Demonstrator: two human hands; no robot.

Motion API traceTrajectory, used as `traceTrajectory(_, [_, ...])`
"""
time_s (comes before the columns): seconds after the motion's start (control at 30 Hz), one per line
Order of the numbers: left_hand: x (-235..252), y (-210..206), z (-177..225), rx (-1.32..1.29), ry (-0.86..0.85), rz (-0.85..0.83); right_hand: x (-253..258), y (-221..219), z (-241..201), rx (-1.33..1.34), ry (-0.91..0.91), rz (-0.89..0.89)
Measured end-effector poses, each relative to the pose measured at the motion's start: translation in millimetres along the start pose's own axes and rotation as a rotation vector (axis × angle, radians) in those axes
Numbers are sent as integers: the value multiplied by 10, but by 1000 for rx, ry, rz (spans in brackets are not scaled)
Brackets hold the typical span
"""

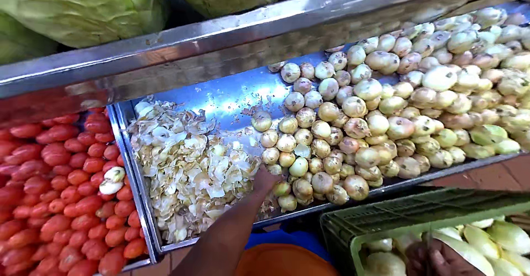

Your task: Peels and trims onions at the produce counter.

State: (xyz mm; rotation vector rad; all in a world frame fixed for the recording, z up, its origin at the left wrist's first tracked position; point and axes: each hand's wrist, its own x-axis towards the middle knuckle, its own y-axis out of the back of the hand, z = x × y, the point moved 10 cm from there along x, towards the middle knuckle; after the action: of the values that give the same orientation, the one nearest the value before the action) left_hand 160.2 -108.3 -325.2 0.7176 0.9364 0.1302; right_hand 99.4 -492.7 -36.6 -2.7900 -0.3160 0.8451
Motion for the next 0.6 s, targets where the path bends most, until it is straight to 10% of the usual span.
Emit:
traceTrajectory(0.17, [-455, 728, -126, -558, -233, -247, 549, -567, -408, -18, 56, -283])
traceTrajectory(0.27, [-1084, 1603, -214, -981, -464, -123, 703, -989, -472, -142, 135, -428])
traceTrajectory(0.4, [-1352, 1525, -433, -1640, -219, -26, 971, -1834, -249, -568, 277, -603])
traceTrajectory(0.6, [-1565, 1757, -315, -1512, -338, -286, 1349, -3089, 1, -1617, 531, -746])
